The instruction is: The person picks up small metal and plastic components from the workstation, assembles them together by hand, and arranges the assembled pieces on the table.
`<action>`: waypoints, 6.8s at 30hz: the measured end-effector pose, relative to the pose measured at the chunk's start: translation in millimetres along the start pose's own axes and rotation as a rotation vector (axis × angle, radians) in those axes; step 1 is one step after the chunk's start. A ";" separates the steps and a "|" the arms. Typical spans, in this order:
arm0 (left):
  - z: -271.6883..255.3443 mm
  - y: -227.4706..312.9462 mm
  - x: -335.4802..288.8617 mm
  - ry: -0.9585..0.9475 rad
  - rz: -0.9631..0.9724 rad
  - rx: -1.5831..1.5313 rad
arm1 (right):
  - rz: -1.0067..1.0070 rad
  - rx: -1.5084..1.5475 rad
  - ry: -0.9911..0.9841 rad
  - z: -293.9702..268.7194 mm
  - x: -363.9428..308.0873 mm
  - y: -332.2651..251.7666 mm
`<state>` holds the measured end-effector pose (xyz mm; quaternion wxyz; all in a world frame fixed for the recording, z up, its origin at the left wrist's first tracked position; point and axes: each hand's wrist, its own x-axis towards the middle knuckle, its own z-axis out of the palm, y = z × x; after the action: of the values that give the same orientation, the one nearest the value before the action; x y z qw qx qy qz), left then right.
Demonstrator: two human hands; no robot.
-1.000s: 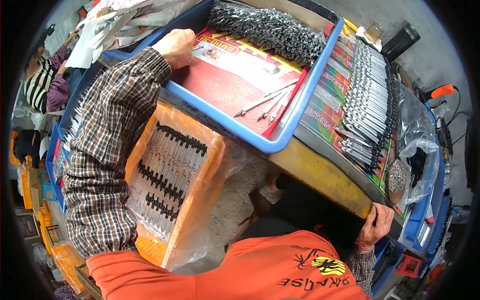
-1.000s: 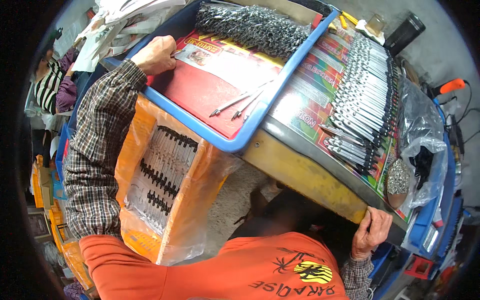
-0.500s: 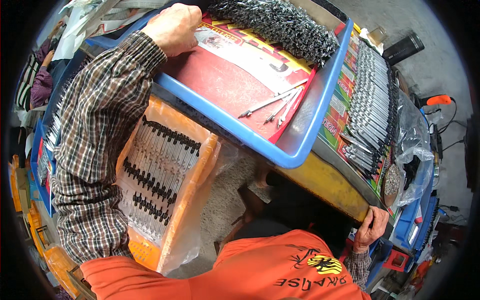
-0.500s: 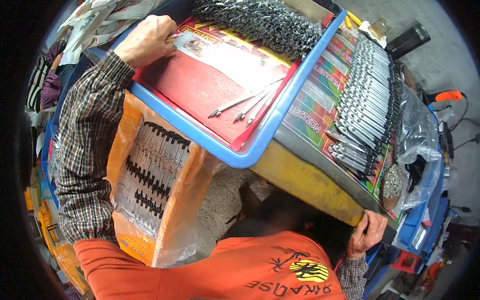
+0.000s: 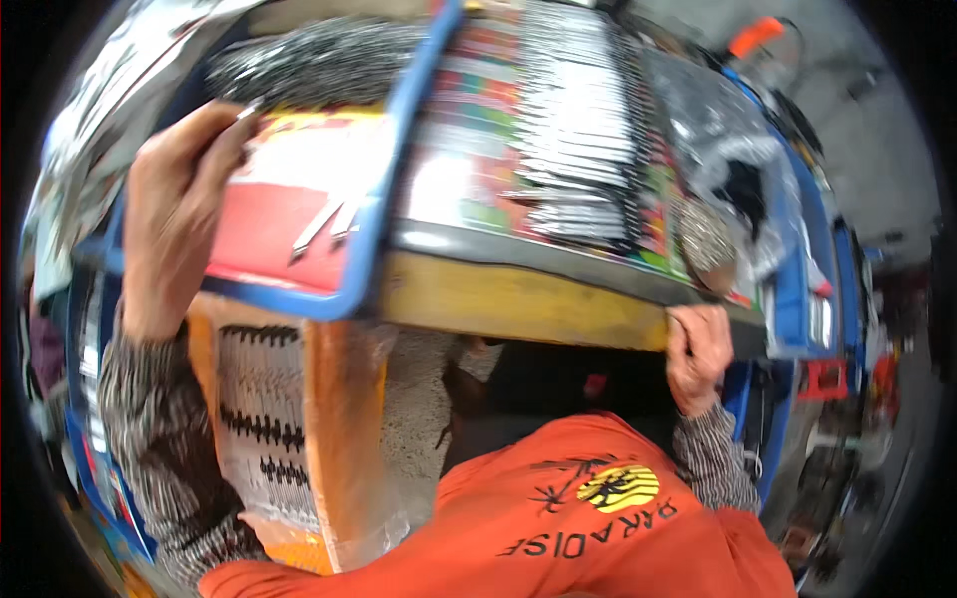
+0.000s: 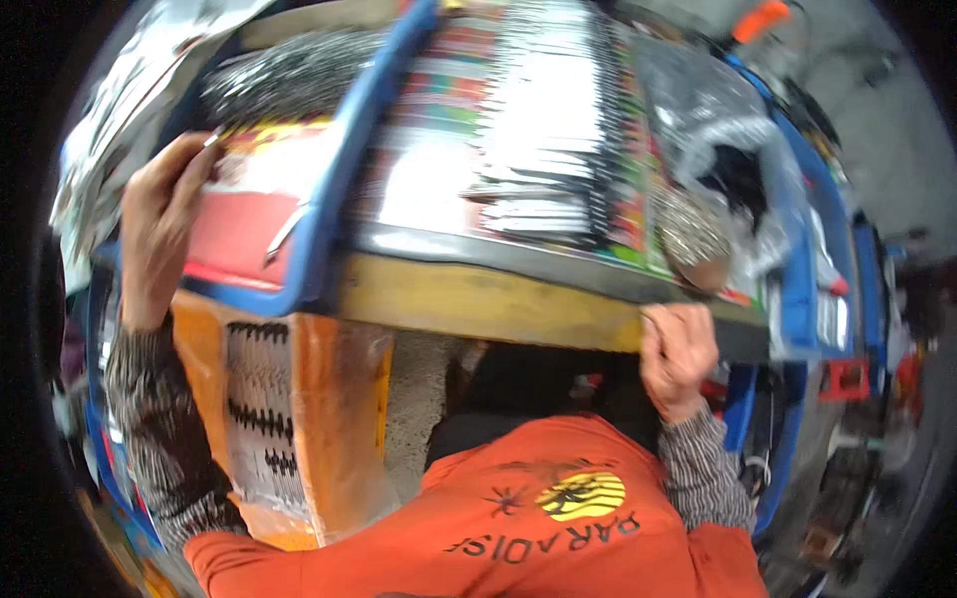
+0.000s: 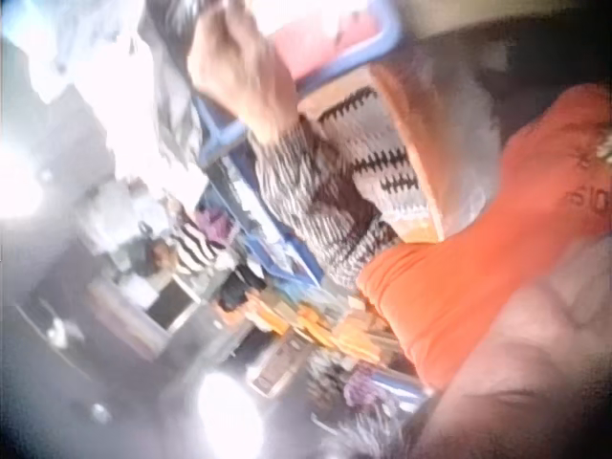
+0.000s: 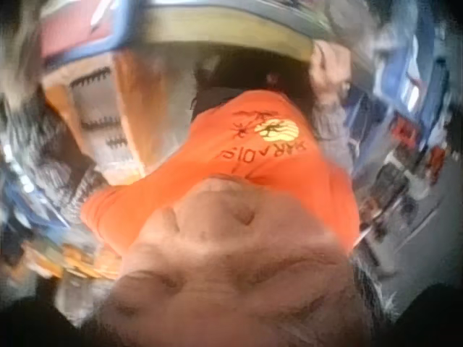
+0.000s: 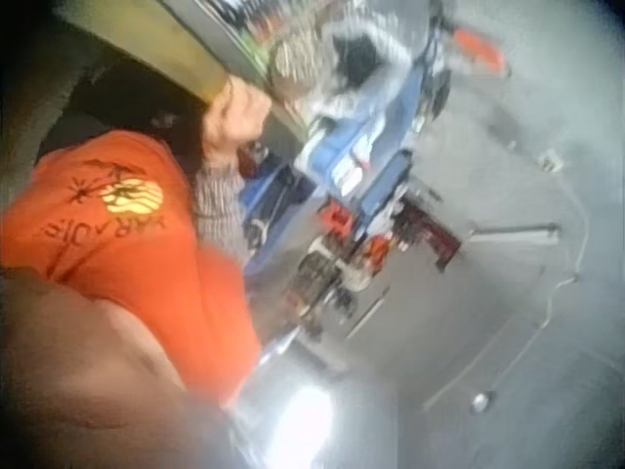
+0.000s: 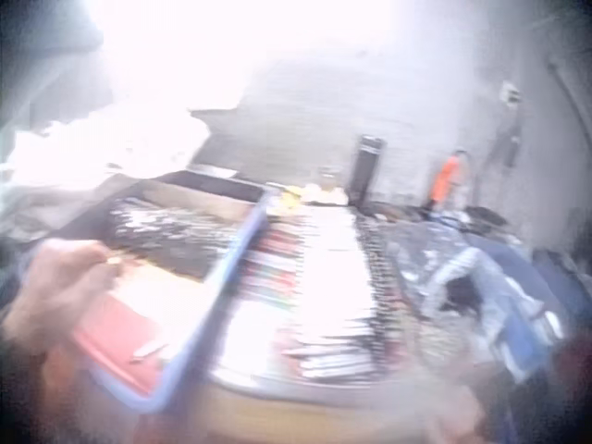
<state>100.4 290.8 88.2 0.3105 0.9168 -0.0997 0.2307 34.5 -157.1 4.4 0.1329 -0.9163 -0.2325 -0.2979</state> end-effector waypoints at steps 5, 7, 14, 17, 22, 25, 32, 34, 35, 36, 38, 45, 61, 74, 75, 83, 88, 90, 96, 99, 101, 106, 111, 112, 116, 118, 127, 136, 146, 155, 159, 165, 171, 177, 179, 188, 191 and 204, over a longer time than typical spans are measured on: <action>7.2 51.2 -14.6 -0.102 -0.048 -0.026 | -0.035 0.118 -0.014 -7.9 1.3 6.5; 21.6 63.9 -25.1 -0.102 -0.044 -0.099 | -0.043 0.172 0.007 -14.1 -0.6 7.7; 90.4 141.1 -35.1 -0.289 -0.082 -0.510 | 0.022 0.050 0.107 -58.4 -32.7 36.0; 104.0 174.3 -40.2 -0.350 -0.158 -0.611 | 0.036 0.011 0.155 -79.4 -41.4 56.2; 123.7 206.0 -47.9 -0.391 -0.058 -0.630 | 0.154 -0.155 0.263 -129.3 -49.1 107.1; 130.6 226.7 -50.9 -0.439 -0.047 -0.620 | 0.252 -0.257 0.297 -148.8 -55.1 158.4; 152.2 232.0 -58.0 -0.451 -0.034 -0.618 | 0.467 -0.221 0.063 -162.2 -56.5 255.2; 157.5 229.6 -59.7 -0.467 -0.040 -0.625 | 0.534 -0.148 -0.083 -160.7 -50.3 260.7; 159.5 230.6 -57.9 -0.478 -0.054 -0.634 | 0.540 -0.149 -0.075 -158.7 -46.9 262.7; 158.6 236.2 -55.9 -0.488 -0.141 -0.680 | 0.538 -0.078 -0.112 -157.3 -43.6 264.7; 165.1 239.8 -56.1 -0.483 -0.139 -0.705 | 0.489 0.011 -0.169 -153.1 -44.3 276.1; 184.8 247.2 -53.5 -0.529 -0.110 -0.688 | 0.467 0.017 -0.248 -139.5 -35.8 280.0; 204.3 249.2 -61.9 -0.603 -0.210 -0.781 | 0.527 0.098 -0.323 -140.5 -23.4 278.4; 202.8 241.7 -71.4 -0.600 -0.245 -0.827 | 0.614 0.164 -0.263 -141.1 -17.2 274.4; 201.4 242.0 -72.3 -0.607 -0.238 -0.809 | 0.610 0.163 -0.233 -140.6 -19.8 275.2; 196.6 244.0 -79.8 -0.551 -0.287 -0.841 | 0.708 0.095 -0.290 -149.5 -27.4 258.1; 194.4 242.9 -80.1 -0.526 -0.250 -0.847 | 0.630 0.198 0.153 -151.2 -34.2 225.6; 198.0 244.5 -79.3 -0.523 -0.269 -0.897 | 0.554 0.283 0.272 -159.1 -30.1 194.1; 198.1 245.8 -82.8 -0.479 -0.276 -0.977 | 0.561 0.648 0.009 -146.0 -24.3 101.1; 193.0 246.8 -82.5 -0.483 -0.246 -0.956 | 0.644 1.006 -0.152 -130.4 -29.8 74.0; 191.8 246.8 -82.5 -0.545 -0.286 -0.942 | 0.697 1.133 -0.243 -118.3 -30.8 60.5; 192.1 248.4 -89.6 -0.583 -0.400 -1.187 | 0.676 1.415 -0.340 -90.0 -36.7 30.6; 198.2 244.5 -93.1 -0.576 -0.395 -1.321 | 0.531 1.237 -0.265 -72.7 -38.2 8.5; 199.6 244.1 -94.1 -0.559 -0.402 -1.343 | 0.537 1.223 -0.246 -71.1 -37.5 6.1; 200.7 245.5 -96.3 -0.528 -0.421 -1.374 | 0.513 1.173 -0.200 -69.1 -34.2 -2.1; 202.3 244.5 -97.3 -0.521 -0.418 -1.380 | 0.514 1.173 -0.187 -68.3 -34.4 -4.3; 205.9 243.6 -101.7 -0.497 -0.441 -1.439 | 0.557 1.189 -0.183 -60.5 -40.1 -7.2; 208.3 242.5 -105.6 -0.491 -0.472 -1.467 | 0.542 1.138 -0.179 -61.1 -40.7 -9.4; 211.3 239.5 -104.5 -0.524 -0.494 -1.521 | 0.539 1.077 -0.192 -57.7 -40.6 -10.6; 200.6 224.1 -92.1 -0.852 -0.382 -1.450 | 0.371 1.062 -0.253 -72.2 -21.9 14.2; 196.8 218.1 -91.6 -0.952 -0.373 -1.412 | 0.324 1.146 -0.354 -75.2 -16.6 14.8; 201.3 233.3 -94.6 -0.519 -0.131 -1.122 | 0.415 1.225 -0.198 -67.3 -19.4 19.9; 208.7 239.0 -97.1 -0.294 0.093 -0.738 | 0.440 1.235 -0.114 -56.5 -21.2 20.9; 209.1 240.9 -91.0 -0.217 0.177 -0.636 | 0.488 1.228 -0.103 -56.4 -16.3 23.1; 211.0 239.8 -88.2 -0.245 0.162 -0.659 | 0.494 1.191 -0.263 -64.2 -9.8 34.1; 206.1 224.5 -79.3 -0.215 0.223 -0.577 | 0.245 0.206 0.008 -40.2 58.4 133.7; 202.7 221.1 -78.9 -0.214 0.206 -0.561 | 0.131 -0.049 0.055 -16.5 70.1 151.9; 209.8 211.7 -82.5 -0.146 0.194 -0.621 | 0.298 -0.339 -0.126 6.0 76.3 164.9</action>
<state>35.1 -1.7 12.0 0.5437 0.7787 -0.2739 0.1516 175.3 -269.6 28.7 0.0050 -0.9664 -0.0490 -0.2521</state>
